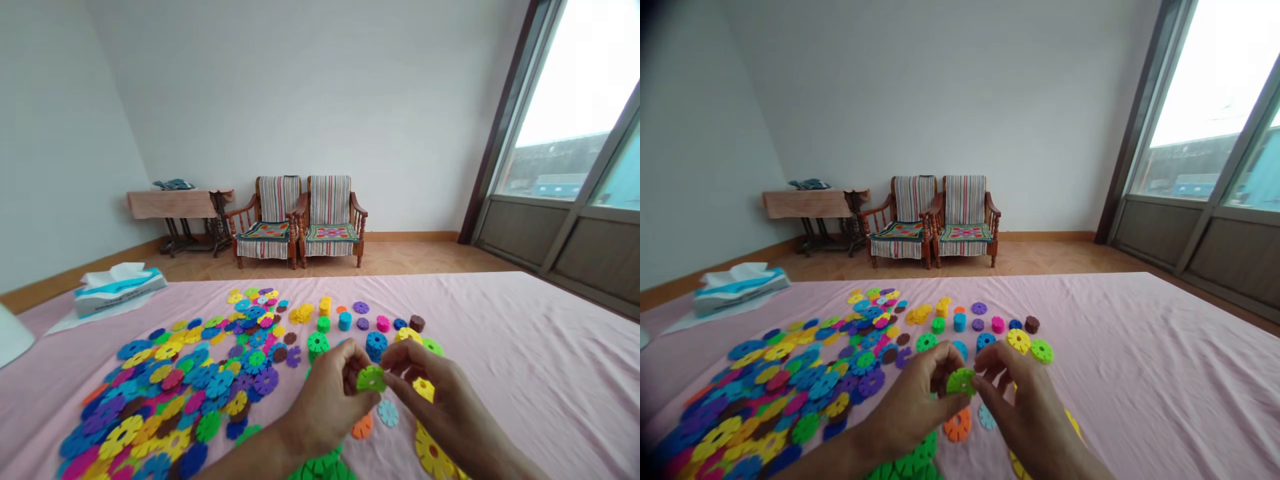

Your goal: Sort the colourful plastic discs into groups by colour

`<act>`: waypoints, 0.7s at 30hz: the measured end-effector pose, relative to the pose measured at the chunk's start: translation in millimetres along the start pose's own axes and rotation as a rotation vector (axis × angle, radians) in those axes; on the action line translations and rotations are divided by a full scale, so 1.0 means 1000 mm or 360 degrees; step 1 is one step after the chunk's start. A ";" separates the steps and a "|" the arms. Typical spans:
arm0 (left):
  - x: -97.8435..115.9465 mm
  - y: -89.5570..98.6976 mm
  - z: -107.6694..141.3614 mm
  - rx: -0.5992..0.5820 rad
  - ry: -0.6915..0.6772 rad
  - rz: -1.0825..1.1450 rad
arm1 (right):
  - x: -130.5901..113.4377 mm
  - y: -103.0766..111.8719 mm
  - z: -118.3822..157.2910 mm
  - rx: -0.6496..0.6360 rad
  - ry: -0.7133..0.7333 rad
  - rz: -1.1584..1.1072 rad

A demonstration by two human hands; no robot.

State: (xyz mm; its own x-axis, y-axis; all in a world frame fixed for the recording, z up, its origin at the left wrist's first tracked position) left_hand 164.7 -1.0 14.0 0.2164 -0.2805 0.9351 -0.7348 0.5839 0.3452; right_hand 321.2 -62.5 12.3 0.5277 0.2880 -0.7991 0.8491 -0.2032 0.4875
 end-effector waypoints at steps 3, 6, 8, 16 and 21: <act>0.002 -0.008 -0.002 0.0041 -0.0025 0.0035 | -0.002 -0.004 0.002 -0.0038 0.0004 -0.0003; 0.000 -0.009 -0.001 0.0073 -0.0020 0.0069 | 0.000 -0.003 0.001 -0.0043 -0.0012 0.0000; -0.005 -0.005 0.003 0.0140 -0.0005 0.0028 | 0.007 0.008 -0.003 -0.0015 -0.0031 0.0006; -0.047 0.020 0.041 0.0202 -0.0083 -0.0214 | 0.099 0.100 -0.013 0.0458 -0.0425 0.0608; -0.063 0.027 0.061 0.0233 -0.0091 -0.0287 | 0.143 0.111 -0.004 0.0425 -0.0543 0.0782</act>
State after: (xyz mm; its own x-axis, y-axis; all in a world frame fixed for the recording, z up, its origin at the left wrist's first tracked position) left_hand 92.5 -14.2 -40.3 0.3190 -0.4152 0.8520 -0.7739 0.4048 0.4870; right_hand 490.8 -39.8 -46.8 0.7792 -0.2017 -0.5935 0.4529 -0.4735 0.7555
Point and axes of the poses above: each hand's wrist, its own z-axis away from the middle knuckle, its own y-axis out of the back of the hand, x = y × z, the point moved 1 cm from there along -z, towards the middle knuckle, and after that the axes turned 4 degrees about -z, right-handed, at the moved point
